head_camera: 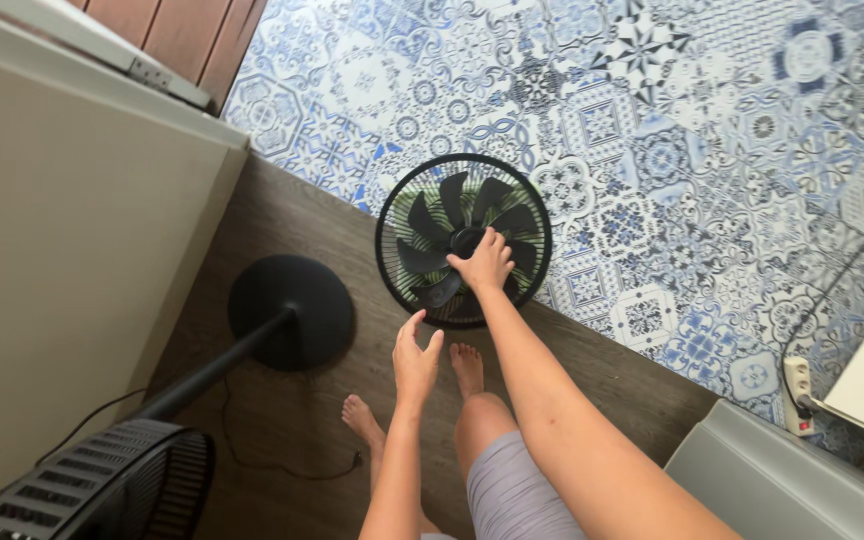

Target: The person assembles a standing fan by attaching the fan blade to the motor, securing the front grille, and then attaching the rear grille. They plug the fan into a wall socket and turn it on to test operation.

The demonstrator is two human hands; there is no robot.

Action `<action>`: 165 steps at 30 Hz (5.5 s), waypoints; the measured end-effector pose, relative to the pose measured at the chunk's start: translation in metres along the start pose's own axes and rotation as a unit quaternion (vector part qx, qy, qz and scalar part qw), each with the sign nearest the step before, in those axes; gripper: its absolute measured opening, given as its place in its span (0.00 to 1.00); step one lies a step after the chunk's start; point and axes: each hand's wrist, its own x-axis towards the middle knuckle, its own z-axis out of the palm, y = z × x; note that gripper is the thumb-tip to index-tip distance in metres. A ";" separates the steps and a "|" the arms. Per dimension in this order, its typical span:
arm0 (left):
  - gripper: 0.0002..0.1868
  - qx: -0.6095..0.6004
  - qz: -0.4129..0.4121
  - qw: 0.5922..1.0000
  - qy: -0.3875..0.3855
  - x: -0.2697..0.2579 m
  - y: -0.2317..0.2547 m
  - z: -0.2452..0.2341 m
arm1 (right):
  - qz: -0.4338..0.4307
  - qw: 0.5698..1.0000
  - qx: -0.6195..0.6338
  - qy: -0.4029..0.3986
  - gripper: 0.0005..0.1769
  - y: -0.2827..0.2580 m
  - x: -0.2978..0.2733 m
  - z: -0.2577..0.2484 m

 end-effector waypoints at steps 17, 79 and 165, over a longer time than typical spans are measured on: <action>0.24 -0.086 0.380 0.921 0.004 -0.157 0.291 -0.126 | -0.108 0.463 0.838 -0.267 0.34 0.075 -0.209 -0.298; 0.13 -0.123 0.470 0.874 -0.022 -0.316 0.191 -0.363 | -0.175 0.492 0.797 -0.304 0.25 -0.022 -0.534 -0.310; 0.09 -0.097 0.395 0.875 0.261 -0.219 0.053 -0.586 | -0.234 0.770 0.533 -0.260 0.39 -0.219 -0.554 -0.151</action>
